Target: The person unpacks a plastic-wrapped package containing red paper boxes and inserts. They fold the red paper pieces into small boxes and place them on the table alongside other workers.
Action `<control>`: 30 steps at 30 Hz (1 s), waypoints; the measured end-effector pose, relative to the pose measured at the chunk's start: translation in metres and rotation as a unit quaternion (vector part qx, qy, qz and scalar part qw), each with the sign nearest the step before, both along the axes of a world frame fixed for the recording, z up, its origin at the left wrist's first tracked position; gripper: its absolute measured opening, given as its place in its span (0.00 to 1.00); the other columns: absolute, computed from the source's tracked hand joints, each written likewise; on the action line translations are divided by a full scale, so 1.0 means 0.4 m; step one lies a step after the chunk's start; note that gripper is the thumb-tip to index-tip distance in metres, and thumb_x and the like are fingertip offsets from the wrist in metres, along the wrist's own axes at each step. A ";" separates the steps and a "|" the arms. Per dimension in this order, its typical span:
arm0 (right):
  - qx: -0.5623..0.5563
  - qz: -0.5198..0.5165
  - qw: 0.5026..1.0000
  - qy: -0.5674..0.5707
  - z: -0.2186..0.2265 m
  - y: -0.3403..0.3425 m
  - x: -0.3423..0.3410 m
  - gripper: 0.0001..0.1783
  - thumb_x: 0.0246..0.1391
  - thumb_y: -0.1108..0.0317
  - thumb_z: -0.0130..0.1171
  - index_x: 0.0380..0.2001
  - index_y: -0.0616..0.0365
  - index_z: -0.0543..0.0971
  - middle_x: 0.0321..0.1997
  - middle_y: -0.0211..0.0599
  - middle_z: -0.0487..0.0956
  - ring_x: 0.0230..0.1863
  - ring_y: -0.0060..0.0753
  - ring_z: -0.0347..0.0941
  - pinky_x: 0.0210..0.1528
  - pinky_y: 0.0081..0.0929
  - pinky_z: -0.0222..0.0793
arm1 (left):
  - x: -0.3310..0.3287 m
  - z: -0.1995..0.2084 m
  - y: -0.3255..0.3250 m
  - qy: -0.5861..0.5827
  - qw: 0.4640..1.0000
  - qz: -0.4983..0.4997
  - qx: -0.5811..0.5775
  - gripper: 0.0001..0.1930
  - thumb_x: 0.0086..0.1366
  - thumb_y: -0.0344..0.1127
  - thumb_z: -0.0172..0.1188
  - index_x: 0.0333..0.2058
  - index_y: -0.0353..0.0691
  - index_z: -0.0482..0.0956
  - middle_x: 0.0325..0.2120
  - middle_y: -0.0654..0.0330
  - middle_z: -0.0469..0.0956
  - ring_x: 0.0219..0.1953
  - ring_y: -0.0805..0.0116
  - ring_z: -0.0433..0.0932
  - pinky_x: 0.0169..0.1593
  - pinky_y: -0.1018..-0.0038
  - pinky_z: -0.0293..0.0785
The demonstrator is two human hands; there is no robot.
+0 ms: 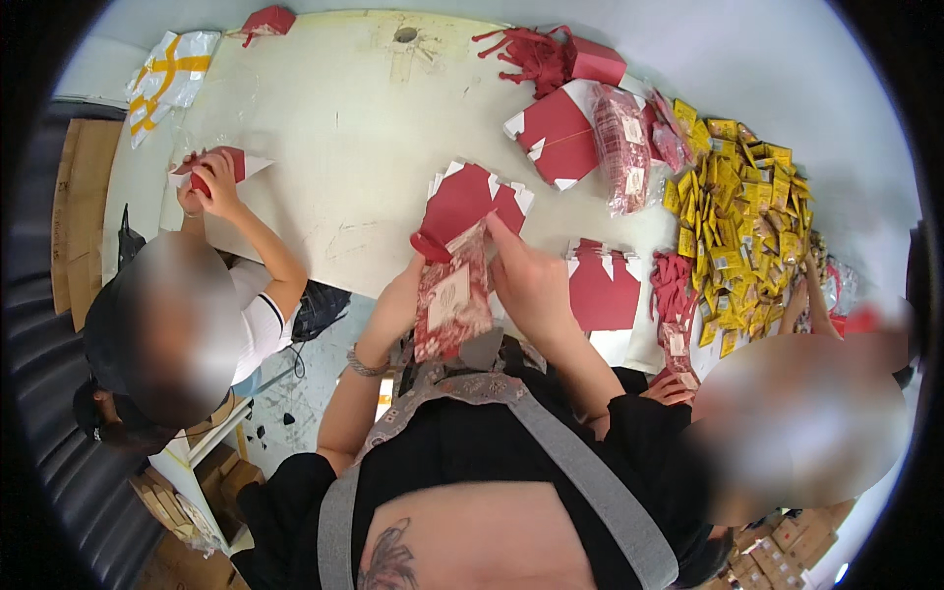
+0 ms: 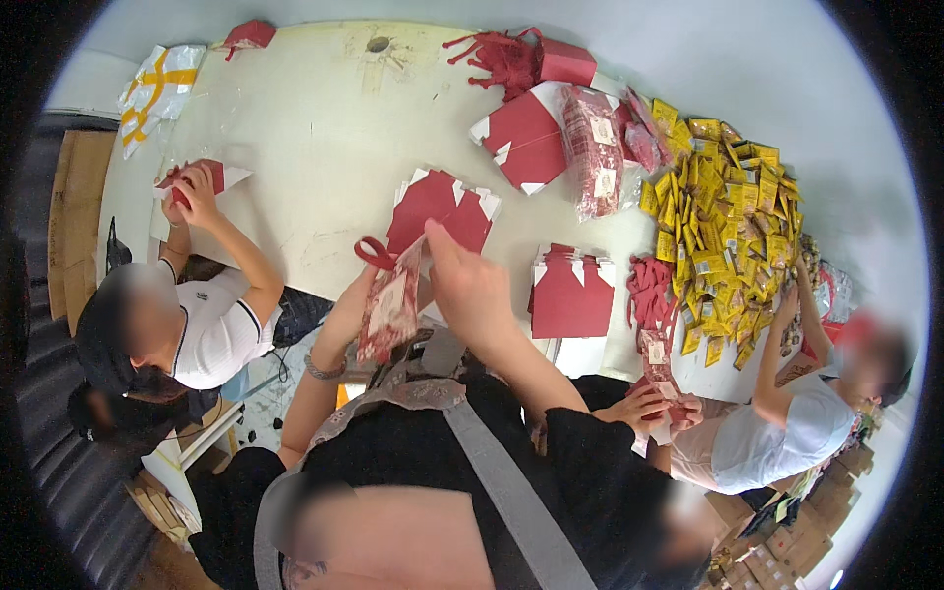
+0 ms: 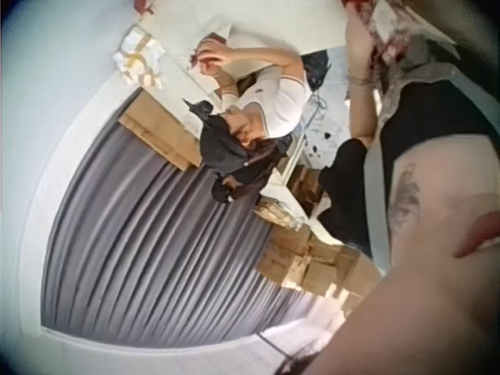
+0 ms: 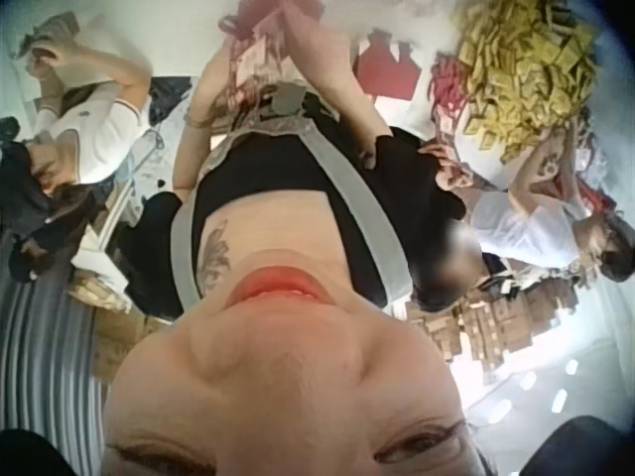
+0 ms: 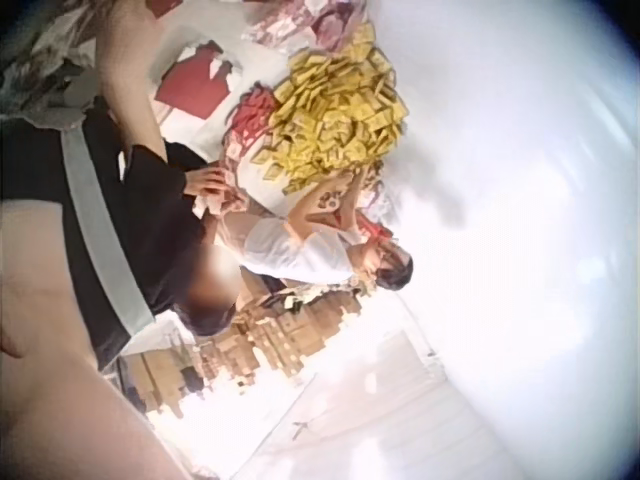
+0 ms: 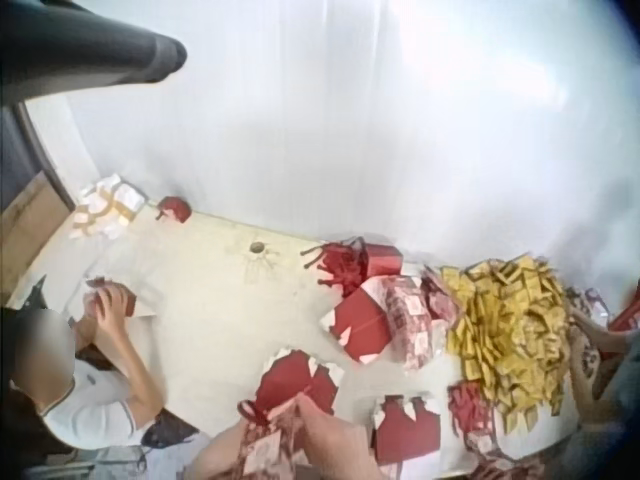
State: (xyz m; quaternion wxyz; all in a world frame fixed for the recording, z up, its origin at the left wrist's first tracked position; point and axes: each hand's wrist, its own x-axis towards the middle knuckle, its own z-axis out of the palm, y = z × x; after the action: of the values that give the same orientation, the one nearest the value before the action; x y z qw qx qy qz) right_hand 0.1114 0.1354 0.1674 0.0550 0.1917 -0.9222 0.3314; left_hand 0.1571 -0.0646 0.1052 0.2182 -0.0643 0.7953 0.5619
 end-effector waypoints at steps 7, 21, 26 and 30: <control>-0.306 -0.172 0.858 -0.374 -0.291 0.103 -0.148 0.23 0.54 0.62 0.56 0.49 0.66 0.72 0.37 0.37 0.80 0.30 0.19 0.74 0.28 0.19 0.67 | -0.196 0.075 -0.210 -0.130 0.969 0.210 0.008 0.17 0.64 0.42 0.46 0.43 0.34 0.72 0.19 0.66 0.71 0.21 0.80 0.70 0.22 0.81 0.65; -0.743 -0.332 0.366 -0.451 -0.482 0.243 -0.489 0.27 0.39 0.56 0.71 0.43 0.48 0.74 0.44 0.26 0.77 0.42 0.28 0.74 0.38 0.27 0.73 | -0.272 -0.343 0.030 0.011 0.963 -0.025 -0.267 0.40 0.45 0.59 0.67 0.48 0.32 0.69 0.31 0.50 0.79 0.34 0.58 0.79 0.38 0.68 0.73; -0.770 -0.257 0.406 -0.420 -0.413 0.117 -0.472 0.23 0.38 0.49 0.69 0.37 0.43 0.74 0.29 0.17 0.73 0.23 0.14 0.63 0.18 0.12 0.51 | -0.266 -0.263 0.071 -0.043 0.934 -0.047 -0.352 0.38 0.45 0.60 0.65 0.45 0.33 0.71 0.30 0.49 0.78 0.32 0.59 0.79 0.38 0.67 0.73; -0.792 -0.118 0.403 -0.442 -0.200 -0.054 -0.332 0.29 0.49 0.58 0.62 0.53 0.55 0.68 0.54 0.33 0.72 0.54 0.31 0.69 0.54 0.35 0.68 | -0.243 -0.333 -0.029 -0.034 0.996 -0.005 -0.083 0.30 0.51 0.56 0.61 0.42 0.35 0.73 0.21 0.57 0.74 0.23 0.64 0.75 0.28 0.68 0.73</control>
State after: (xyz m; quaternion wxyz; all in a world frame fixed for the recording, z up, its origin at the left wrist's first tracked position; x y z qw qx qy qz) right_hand -0.0214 0.1139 0.0874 -0.1946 -0.2218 -0.1564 0.9426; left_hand 0.0599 -0.0763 -0.0279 0.2413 -0.0973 0.8319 0.4901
